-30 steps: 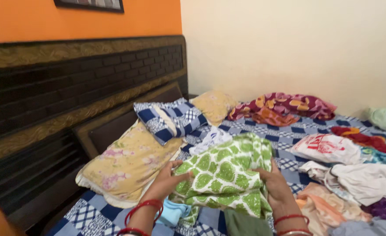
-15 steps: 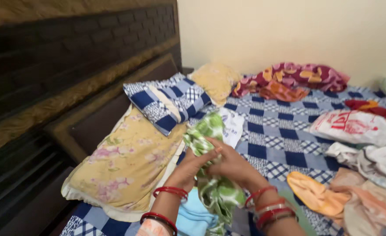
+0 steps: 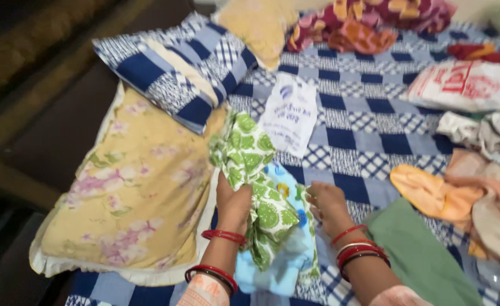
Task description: The person folds a green patterned cloth on a bed. They spread the cloth flat, fold it in half, then fold it again into a smaller rectangle, and place it on a pile of other folded clothes.
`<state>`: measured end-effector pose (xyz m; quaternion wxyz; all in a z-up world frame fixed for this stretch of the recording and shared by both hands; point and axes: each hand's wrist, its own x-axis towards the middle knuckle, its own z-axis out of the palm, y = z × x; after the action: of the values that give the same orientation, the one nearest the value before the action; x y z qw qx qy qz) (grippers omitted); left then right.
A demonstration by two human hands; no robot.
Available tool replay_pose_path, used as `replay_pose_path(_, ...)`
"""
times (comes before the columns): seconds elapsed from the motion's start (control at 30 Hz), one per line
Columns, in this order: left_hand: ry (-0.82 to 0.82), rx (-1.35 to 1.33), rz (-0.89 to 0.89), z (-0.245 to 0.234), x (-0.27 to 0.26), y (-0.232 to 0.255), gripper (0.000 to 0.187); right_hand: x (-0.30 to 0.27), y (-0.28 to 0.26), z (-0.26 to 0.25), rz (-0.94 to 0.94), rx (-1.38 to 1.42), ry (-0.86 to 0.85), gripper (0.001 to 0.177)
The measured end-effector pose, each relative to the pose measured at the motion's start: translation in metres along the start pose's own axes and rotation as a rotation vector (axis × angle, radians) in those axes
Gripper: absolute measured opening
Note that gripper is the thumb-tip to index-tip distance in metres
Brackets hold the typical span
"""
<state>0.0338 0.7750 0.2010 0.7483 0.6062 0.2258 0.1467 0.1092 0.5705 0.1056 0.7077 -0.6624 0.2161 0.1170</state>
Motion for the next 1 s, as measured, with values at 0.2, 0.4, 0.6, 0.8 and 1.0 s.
replay_pose_path(0.2,-0.01,0.035,-0.067,-0.023,0.004,-0.018,0.068,0.015,0.131,-0.016,0.3,-0.126,-0.03,0.029)
replay_pose_path(0.4,-0.028,0.063,-0.034,-0.031,0.022,-0.016,0.062,0.019,0.152,0.0,0.36,0.108,-0.078,0.031)
replay_pose_path(0.6,-0.156,0.046,-0.078,-0.039,0.038,0.0,0.062,0.023,0.142,-0.008,0.334,-0.226,-0.123,0.034)
replay_pose_path(0.8,-0.192,0.158,0.046,-0.044,0.045,0.022,0.055,0.017,0.135,0.005,0.287,-0.089,-0.024,0.031)
replay_pose_path(1.0,-0.15,0.025,-0.011,-0.043,0.048,0.036,0.063,0.043,0.077,-0.013,-0.024,-0.055,0.094,0.028)
